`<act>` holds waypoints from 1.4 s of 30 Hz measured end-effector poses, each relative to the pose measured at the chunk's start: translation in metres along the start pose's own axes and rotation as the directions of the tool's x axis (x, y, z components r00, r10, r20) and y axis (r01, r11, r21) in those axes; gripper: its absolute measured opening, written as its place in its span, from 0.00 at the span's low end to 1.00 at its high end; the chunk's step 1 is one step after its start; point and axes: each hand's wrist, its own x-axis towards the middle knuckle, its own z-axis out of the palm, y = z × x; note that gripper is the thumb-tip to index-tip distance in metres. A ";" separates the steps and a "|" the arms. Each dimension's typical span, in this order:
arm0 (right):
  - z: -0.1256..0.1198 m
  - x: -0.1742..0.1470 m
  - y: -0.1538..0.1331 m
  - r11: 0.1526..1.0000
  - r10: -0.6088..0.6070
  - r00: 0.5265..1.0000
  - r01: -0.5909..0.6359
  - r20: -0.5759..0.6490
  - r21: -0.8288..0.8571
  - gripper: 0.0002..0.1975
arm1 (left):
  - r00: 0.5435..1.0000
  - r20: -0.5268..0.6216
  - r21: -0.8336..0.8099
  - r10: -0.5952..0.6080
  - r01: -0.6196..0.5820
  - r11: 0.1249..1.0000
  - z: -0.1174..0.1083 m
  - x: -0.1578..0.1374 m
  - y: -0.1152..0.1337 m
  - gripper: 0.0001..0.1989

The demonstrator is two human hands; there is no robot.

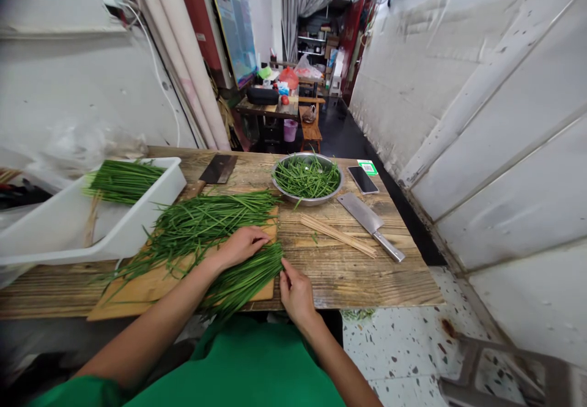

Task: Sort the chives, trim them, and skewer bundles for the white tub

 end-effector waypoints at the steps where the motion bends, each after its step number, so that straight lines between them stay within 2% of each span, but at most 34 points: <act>1: 0.000 0.000 0.000 1.000 0.001 1.000 -0.001 0.001 0.000 0.17 | 0.999 0.032 0.000 0.030 -0.030 1.000 -0.002 0.000 0.002 0.11; 5: 0.000 0.000 0.001 1.000 -0.001 1.000 0.001 -0.001 0.011 0.17 | 0.977 0.164 0.011 0.137 -0.141 0.990 -0.014 0.000 0.005 0.12; 7: 0.001 0.000 0.001 1.000 0.002 1.000 -0.002 -0.001 0.021 0.17 | 0.988 0.131 0.070 0.079 -0.089 0.994 -0.021 0.000 0.000 0.12; 10: 0.000 0.000 0.001 1.000 0.002 1.000 -0.002 -0.008 0.019 0.17 | 0.998 -0.045 0.206 -0.033 0.042 0.978 -0.028 0.003 -0.015 0.11; 12: 0.000 0.000 0.000 1.000 0.001 1.000 -0.001 -0.006 0.018 0.17 | 0.994 -0.101 0.288 -0.036 0.064 0.955 -0.030 0.005 -0.024 0.09; 17: -0.001 0.000 -0.002 1.000 -0.001 1.000 0.001 -0.015 0.019 0.17 | 1.000 -0.025 0.427 -0.004 0.014 0.904 -0.029 0.007 -0.033 0.06; 24: 0.000 -0.001 0.002 1.000 0.008 1.000 -0.008 -0.001 0.027 0.17 | 1.000 -0.013 0.527 -0.007 0.013 0.850 -0.015 0.009 -0.041 0.08; 27: 0.001 -0.002 0.002 0.999 0.033 0.999 -0.033 -0.006 0.025 0.17 | 0.999 -0.031 0.524 -0.031 0.043 0.850 -0.011 0.008 -0.042 0.09; 30: 0.001 -0.003 0.002 0.998 0.063 0.998 -0.063 0.001 0.021 0.18 | 0.998 -0.061 0.502 -0.017 0.045 0.864 -0.015 0.005 -0.033 0.10; 33: 0.000 -0.002 0.001 0.998 0.064 0.998 -0.065 0.009 0.020 0.18 | 0.996 -0.085 0.361 -0.007 0.037 0.932 -0.021 0.002 -0.018 0.10; 37: 0.000 -0.001 0.000 0.998 0.059 0.998 -0.059 0.010 0.021 0.18 | 0.998 -0.024 0.110 -0.055 0.058 0.992 -0.020 0.000 -0.003 0.09; 42: 0.000 -0.001 0.001 0.998 0.054 0.998 -0.054 0.013 0.015 0.17 | 0.997 -0.047 0.053 -0.060 0.063 0.997 -0.006 0.002 0.004 0.09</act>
